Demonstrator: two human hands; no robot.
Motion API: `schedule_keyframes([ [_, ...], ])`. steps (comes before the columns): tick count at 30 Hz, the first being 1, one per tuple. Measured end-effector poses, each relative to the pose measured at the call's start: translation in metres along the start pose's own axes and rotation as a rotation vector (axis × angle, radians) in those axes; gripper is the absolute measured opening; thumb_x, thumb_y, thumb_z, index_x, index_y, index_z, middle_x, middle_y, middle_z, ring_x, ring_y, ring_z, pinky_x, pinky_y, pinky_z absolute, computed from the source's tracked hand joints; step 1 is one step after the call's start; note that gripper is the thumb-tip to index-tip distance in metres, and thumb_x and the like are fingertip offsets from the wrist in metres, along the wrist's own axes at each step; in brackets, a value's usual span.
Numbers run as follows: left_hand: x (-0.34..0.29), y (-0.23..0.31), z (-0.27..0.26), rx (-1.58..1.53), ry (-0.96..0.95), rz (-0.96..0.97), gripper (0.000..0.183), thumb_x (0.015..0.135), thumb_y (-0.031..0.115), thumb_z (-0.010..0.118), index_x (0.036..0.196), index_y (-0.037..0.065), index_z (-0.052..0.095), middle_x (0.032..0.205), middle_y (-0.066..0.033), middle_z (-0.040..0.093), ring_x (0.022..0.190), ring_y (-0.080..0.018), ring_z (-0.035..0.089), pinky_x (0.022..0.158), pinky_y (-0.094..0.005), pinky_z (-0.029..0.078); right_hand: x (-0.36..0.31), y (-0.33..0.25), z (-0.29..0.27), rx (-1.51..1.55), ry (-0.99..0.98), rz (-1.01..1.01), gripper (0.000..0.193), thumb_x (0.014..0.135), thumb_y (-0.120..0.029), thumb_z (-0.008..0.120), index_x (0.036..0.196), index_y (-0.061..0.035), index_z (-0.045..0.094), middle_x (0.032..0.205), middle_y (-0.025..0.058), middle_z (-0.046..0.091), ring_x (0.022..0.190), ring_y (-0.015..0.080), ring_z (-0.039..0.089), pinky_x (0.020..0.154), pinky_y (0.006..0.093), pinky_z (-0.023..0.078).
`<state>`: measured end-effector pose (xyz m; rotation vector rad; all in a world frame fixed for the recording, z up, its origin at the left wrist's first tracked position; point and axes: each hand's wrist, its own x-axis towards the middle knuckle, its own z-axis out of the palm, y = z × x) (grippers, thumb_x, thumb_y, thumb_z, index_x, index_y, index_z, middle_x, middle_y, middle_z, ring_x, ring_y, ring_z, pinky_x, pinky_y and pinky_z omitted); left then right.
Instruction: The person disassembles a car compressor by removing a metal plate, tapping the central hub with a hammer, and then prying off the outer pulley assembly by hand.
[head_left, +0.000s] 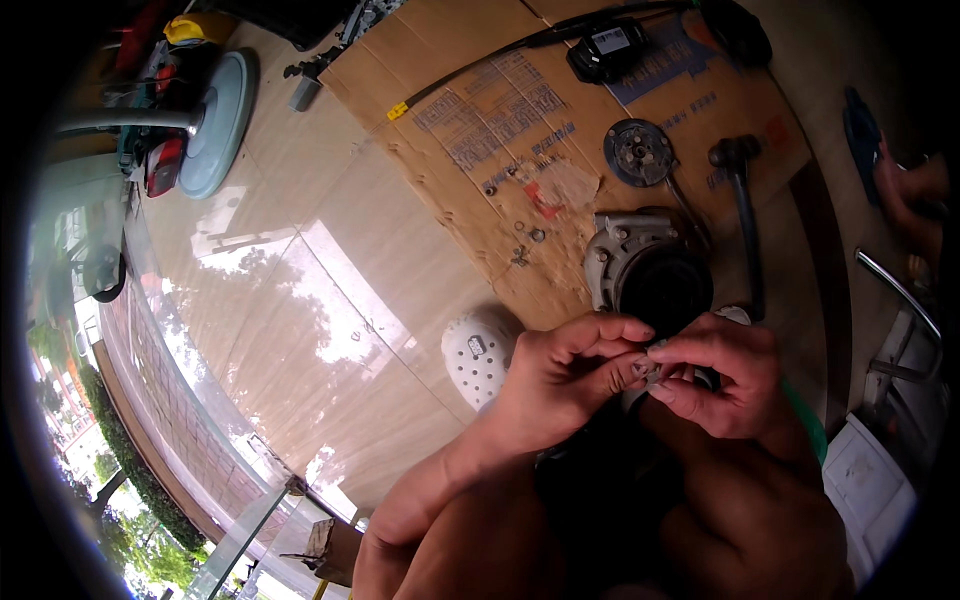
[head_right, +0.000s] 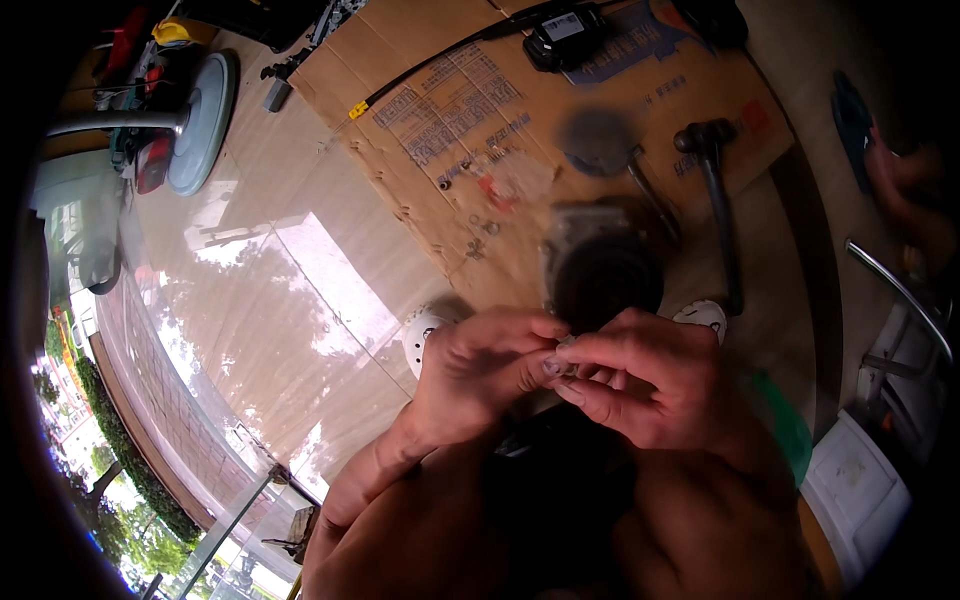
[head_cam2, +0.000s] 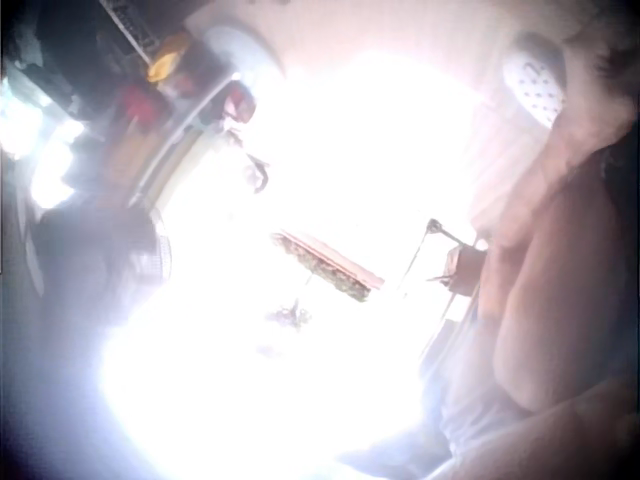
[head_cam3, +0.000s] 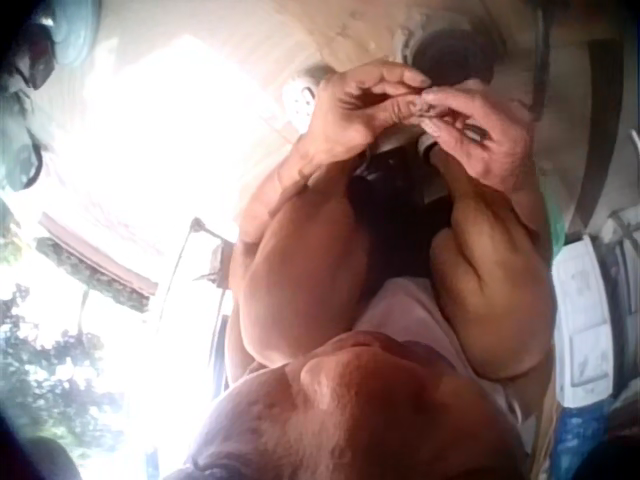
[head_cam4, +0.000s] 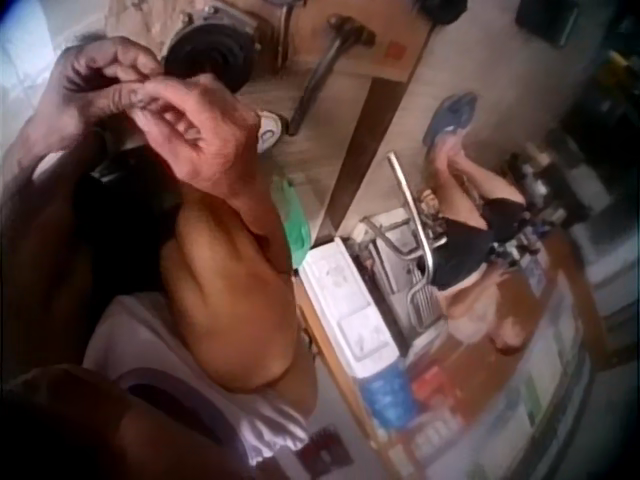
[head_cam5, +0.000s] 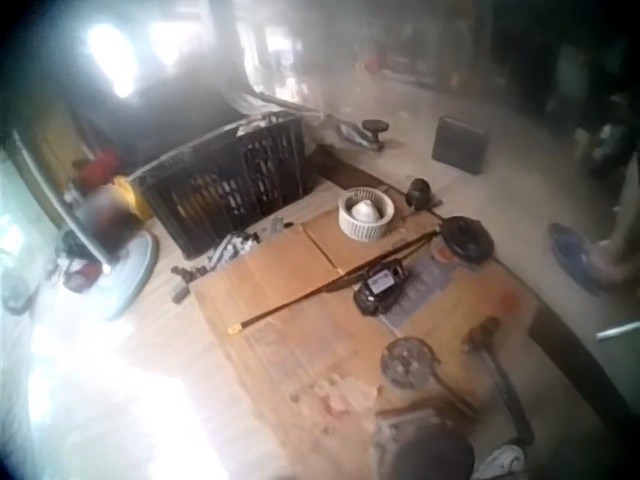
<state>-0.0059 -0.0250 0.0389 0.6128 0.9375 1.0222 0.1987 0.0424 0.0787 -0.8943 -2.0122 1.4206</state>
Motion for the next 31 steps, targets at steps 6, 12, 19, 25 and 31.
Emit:
schedule_keyframes([
  [6,0.006,-0.013,0.003,-0.011,0.03,0.0,0.028,0.097,0.003,0.069,0.124,-0.005,0.064,0.103,-0.0096,0.076,0.095,-0.0108,0.069,0.083,-0.0257,0.057,-0.007,0.013,0.01,0.036,0.145,0.135,0.02,0.088,-0.004,0.079,0.104,-0.0008,0.07,0.088,0.01,0.07,0.068,0.0112,0.065,0.057,0.0235,0.05],
  [12,-0.001,-0.011,0.001,-0.067,0.058,-0.141,0.026,0.097,0.003,0.07,0.122,-0.001,0.065,0.1,-0.0095,0.076,0.086,-0.0128,0.071,0.081,-0.0274,0.058,-0.012,0.015,0.005,0.047,0.014,0.172,0.018,0.087,-0.002,0.078,0.103,0.0001,0.07,0.09,0.0092,0.07,0.072,0.0126,0.068,0.059,0.0251,0.053],
  [19,-0.005,-0.029,-0.001,-0.093,-0.017,-0.156,0.028,0.099,0.003,0.066,0.127,-0.003,0.061,0.099,-0.0078,0.075,0.088,-0.0095,0.068,0.082,-0.0246,0.056,-0.026,0.014,0.008,-0.012,0.002,0.195,0.013,0.086,-0.001,0.078,0.097,-0.0008,0.071,0.089,0.0082,0.07,0.073,0.0142,0.07,0.06,0.0253,0.056],
  [25,-0.002,-0.027,0.008,-0.035,-0.02,-0.162,0.031,0.1,0.003,0.065,0.13,-0.003,0.061,0.104,-0.0082,0.075,0.091,-0.0101,0.068,0.084,-0.025,0.056,-0.032,0.015,0.003,-0.028,0.034,0.247,0.008,0.09,-0.003,0.074,0.097,-0.0026,0.071,0.082,0.0064,0.07,0.07,0.014,0.068,0.06,0.0253,0.052],
  [31,0.001,-0.035,0.002,-0.017,-0.044,-0.142,0.031,0.1,0.002,0.063,0.131,-0.002,0.061,0.11,-0.0104,0.074,0.1,-0.0143,0.07,0.089,-0.0271,0.057,-0.036,0.018,0.007,0.197,0.023,0.477,0.011,0.094,-0.008,0.071,0.103,-0.0019,0.069,0.09,0.0036,0.073,0.075,0.0153,0.071,0.064,0.026,0.055],
])
